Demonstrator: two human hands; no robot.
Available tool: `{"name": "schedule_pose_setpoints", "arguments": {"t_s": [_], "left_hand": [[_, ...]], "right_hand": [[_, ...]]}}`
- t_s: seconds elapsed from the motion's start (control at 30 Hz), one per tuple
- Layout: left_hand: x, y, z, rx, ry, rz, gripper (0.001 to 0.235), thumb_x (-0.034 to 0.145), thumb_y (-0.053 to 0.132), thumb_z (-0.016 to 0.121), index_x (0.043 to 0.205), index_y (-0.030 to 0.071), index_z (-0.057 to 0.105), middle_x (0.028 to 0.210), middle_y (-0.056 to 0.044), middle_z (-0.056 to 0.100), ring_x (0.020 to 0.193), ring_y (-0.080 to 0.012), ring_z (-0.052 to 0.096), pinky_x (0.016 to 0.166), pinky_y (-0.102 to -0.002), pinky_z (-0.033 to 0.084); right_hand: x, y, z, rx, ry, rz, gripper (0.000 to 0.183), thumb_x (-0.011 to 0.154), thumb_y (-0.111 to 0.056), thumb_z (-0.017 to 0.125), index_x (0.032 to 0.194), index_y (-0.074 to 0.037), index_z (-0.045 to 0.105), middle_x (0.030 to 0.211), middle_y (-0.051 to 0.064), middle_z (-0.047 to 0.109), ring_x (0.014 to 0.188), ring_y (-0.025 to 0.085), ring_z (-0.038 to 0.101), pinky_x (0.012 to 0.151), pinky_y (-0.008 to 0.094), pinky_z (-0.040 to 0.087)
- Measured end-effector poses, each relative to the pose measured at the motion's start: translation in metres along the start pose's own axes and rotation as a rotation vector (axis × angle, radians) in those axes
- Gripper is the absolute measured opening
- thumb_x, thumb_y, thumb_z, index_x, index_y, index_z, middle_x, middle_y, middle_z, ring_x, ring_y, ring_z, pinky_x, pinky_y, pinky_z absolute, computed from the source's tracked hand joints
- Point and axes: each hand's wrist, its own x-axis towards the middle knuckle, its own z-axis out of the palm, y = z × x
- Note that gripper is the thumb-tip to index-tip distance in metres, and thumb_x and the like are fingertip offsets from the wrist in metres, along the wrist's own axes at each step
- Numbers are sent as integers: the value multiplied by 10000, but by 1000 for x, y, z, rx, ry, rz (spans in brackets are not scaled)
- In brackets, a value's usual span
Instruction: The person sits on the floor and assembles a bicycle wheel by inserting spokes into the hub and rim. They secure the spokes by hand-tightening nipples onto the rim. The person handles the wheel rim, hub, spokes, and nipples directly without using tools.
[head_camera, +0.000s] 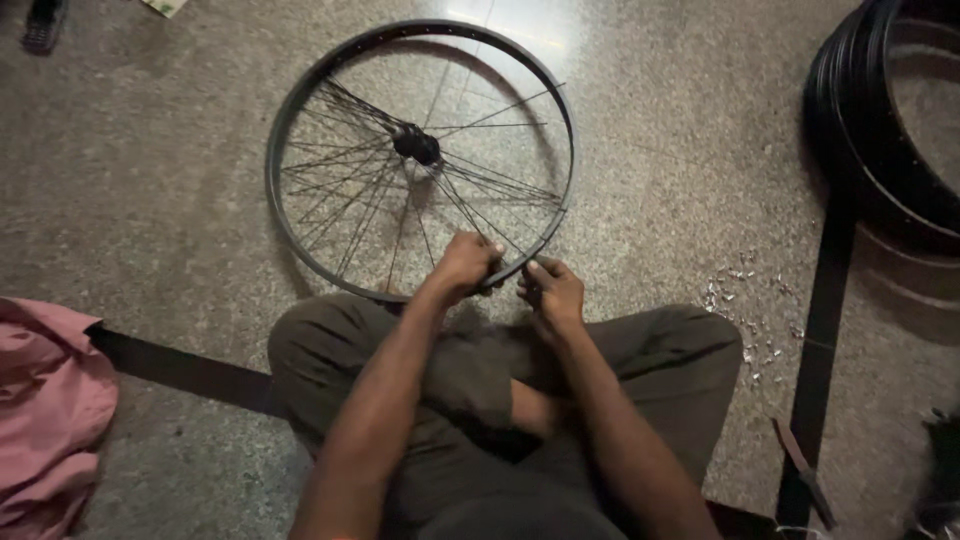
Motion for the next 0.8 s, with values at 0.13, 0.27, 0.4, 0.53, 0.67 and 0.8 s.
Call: {"name": "schedule_pose_setpoints", "arguments": {"t_s": [0.13,0.27,0.4,0.53,0.67,0.8], "left_hand": [[-2,1,0,33,5,-66,298,925,172,708,712,-25,641,561,-96,586,412,-213,523,367,-392,433],[-1,0,-3,58,-25,-40,350,915,160,733,643,-32,625,540,-90,574,417,-196,522,368,-392,443],[0,-11,-3,64,-40,30,367,931,156,742,634,-23,622,546,-64,538,446,-170,485,380,-383,408],[3,-11,3,-104,44,67,255,908,134,693,689,14,640,603,-43,645,506,-159,612,423,-369,491],[-7,5,3,21,45,-3,270,891,153,735,694,-6,640,568,-66,596,448,-181,563,394,-387,496],[-12,10,2,108,11,-59,324,896,159,759,672,-49,650,556,-103,581,422,-202,536,381,-389,467]], "right_hand": [[2,7,-5,2,-22,-3,133,952,-82,704,1034,7,650,820,78,664,695,181,658,626,315,575],[2,8,-6,1,-9,-14,137,948,-76,698,1037,4,632,822,73,662,697,180,661,622,315,576],[5,11,-9,28,-9,-12,152,945,-80,691,1069,-11,639,830,65,665,695,168,664,620,304,576],[16,15,-15,-2,-15,-29,176,975,-122,682,1094,1,642,825,87,666,682,171,659,620,302,581],[17,14,-15,-32,-8,-23,180,947,-103,686,1090,-6,634,817,84,665,676,177,665,616,313,591],[12,15,-13,-17,-16,-16,159,953,-94,684,1072,-2,633,817,78,662,678,175,661,611,309,579]]}}
